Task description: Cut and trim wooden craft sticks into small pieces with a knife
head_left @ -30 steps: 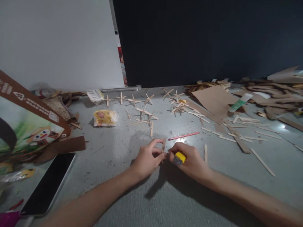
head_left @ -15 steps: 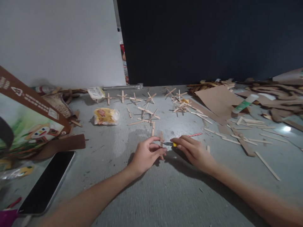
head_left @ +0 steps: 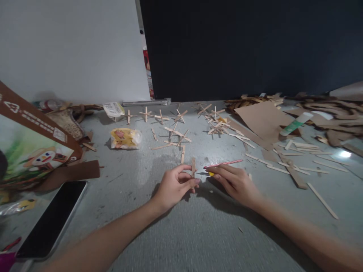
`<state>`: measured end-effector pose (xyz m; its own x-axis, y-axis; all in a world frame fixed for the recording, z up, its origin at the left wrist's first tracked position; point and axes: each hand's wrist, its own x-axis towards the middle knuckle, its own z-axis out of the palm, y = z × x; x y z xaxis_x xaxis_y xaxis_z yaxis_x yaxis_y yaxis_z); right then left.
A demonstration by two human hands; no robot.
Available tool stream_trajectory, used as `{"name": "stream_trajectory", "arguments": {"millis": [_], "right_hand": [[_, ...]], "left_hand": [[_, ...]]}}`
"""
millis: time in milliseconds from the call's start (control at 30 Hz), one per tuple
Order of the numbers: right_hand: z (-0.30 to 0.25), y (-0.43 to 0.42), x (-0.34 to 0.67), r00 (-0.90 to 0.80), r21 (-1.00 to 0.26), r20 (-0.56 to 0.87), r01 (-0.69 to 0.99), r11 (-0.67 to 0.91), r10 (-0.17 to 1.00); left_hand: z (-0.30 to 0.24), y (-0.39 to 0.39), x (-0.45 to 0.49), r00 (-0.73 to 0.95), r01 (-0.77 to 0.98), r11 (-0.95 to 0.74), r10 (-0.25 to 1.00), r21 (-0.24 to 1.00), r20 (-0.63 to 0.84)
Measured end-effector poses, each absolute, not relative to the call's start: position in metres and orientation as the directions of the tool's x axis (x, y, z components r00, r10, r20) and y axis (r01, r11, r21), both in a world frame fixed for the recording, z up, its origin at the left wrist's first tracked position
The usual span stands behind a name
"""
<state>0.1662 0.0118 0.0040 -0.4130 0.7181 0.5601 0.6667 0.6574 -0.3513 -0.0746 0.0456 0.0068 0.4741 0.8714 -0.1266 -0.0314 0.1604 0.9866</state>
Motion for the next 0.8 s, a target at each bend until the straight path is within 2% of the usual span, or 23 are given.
{"name": "stream_trajectory", "arguments": {"millis": [200, 533, 800], "right_hand": [[0.004, 0.013, 0.165, -0.423, -0.349, 0.565, 0.655, 0.670, 0.708], [0.008, 0.007, 0.154, -0.394, -0.323, 0.595, 0.681, 0.657, 0.700], [0.003, 0.011, 0.158, -0.377, -0.373, 0.607, 0.642, 0.670, 0.699]], "left_hand": [[0.008, 0.047, -0.075, 0.517, -0.043, 0.186, 0.845, 0.982, -0.138], [0.003, 0.051, -0.079, 0.600, 0.005, 0.115, 0.794, 0.993, -0.095], [0.004, 0.050, -0.077, 0.610, -0.003, 0.097, 0.789, 0.995, -0.075]]}}
